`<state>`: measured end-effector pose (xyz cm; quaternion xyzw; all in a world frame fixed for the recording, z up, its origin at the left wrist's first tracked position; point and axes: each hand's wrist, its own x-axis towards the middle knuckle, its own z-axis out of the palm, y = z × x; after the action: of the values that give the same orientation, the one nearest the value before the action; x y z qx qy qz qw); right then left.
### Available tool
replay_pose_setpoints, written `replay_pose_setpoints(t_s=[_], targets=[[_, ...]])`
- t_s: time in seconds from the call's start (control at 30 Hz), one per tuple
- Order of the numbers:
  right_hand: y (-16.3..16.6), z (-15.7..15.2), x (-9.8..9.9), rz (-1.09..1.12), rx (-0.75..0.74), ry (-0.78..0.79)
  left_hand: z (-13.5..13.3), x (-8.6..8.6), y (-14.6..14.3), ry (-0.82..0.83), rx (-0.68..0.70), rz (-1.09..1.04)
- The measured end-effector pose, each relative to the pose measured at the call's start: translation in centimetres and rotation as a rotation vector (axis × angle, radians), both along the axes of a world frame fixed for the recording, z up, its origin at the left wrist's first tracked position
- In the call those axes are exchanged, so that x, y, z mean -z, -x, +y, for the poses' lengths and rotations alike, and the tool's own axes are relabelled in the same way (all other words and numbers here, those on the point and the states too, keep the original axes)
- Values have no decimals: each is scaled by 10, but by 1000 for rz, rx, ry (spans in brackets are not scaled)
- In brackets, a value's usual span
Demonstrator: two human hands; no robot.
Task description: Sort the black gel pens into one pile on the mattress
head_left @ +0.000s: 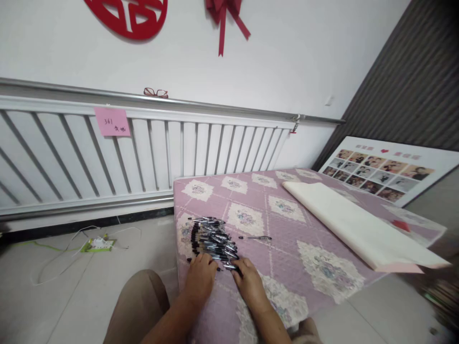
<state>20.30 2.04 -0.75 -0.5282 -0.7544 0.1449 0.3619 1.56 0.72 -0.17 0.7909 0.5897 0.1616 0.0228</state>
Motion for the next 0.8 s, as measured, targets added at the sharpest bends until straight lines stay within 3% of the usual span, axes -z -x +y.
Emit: replay_pose_setpoints(t_s=[0.2, 0.43, 0.6, 0.8], targets=[[0, 7, 4, 76, 50, -97, 8, 3, -3, -52, -19, -27], [-51, 43, 19, -139, 384, -180, 13, 10, -3, -125, -40, -148], [-65, 67, 13, -400, 511, 1, 12, 10, -4, -198, -22, -204], [-67, 83, -2, -535, 496, 176, 11, 8, -4, -206, -4, -245]])
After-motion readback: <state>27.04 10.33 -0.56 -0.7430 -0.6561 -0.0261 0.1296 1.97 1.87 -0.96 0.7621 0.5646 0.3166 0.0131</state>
